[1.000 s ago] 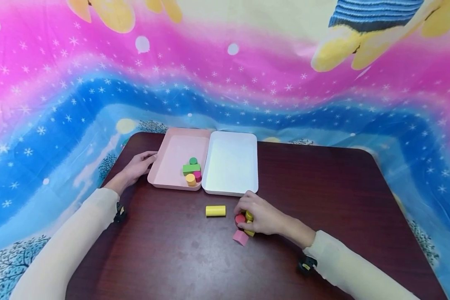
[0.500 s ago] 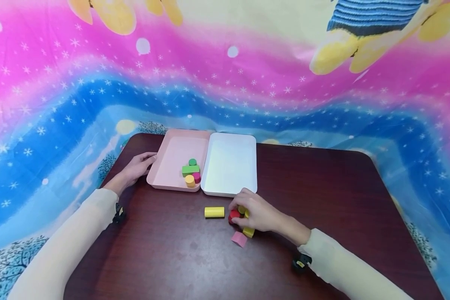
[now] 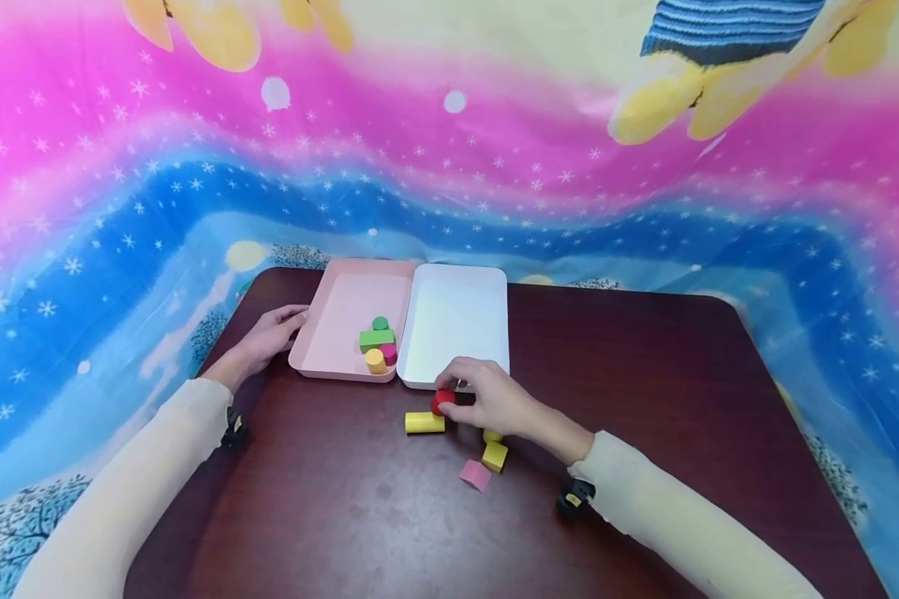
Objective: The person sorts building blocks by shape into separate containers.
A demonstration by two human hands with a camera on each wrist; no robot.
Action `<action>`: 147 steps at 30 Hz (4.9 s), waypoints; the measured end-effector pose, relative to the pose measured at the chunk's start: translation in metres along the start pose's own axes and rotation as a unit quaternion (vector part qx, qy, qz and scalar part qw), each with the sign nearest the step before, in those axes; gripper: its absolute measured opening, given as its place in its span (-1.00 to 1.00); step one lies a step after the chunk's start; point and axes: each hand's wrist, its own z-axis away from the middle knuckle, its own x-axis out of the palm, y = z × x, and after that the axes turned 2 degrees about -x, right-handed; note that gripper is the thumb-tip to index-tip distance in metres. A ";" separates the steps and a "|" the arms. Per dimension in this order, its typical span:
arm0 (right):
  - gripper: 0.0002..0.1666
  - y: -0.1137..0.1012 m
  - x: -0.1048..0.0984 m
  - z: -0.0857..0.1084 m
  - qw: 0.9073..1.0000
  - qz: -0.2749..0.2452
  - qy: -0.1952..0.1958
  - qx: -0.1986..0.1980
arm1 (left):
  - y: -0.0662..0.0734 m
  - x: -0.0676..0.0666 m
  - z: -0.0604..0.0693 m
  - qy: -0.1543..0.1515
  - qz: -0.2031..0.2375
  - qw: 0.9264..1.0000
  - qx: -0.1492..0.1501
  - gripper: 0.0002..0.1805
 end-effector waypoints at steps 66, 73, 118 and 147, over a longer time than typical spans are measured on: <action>-0.69 0.008 0.009 -0.145 0.986 -0.119 0.087 0.079 | 0.000 0.001 0.001 0.007 0.005 1.000 -0.004 -0.35; -0.72 0.007 0.022 -0.162 0.985 -0.124 0.084 0.091 | -0.003 0.002 0.000 0.011 0.005 1.000 -0.007 -0.36; -0.69 0.011 0.074 -0.156 0.989 -0.092 0.024 0.111 | 0.001 0.003 0.001 0.007 0.001 1.000 0.003 -0.35; -0.65 0.008 0.072 -0.153 0.995 -0.063 0.012 0.070 | -0.002 0.001 0.003 0.015 -0.008 1.000 -0.003 -0.37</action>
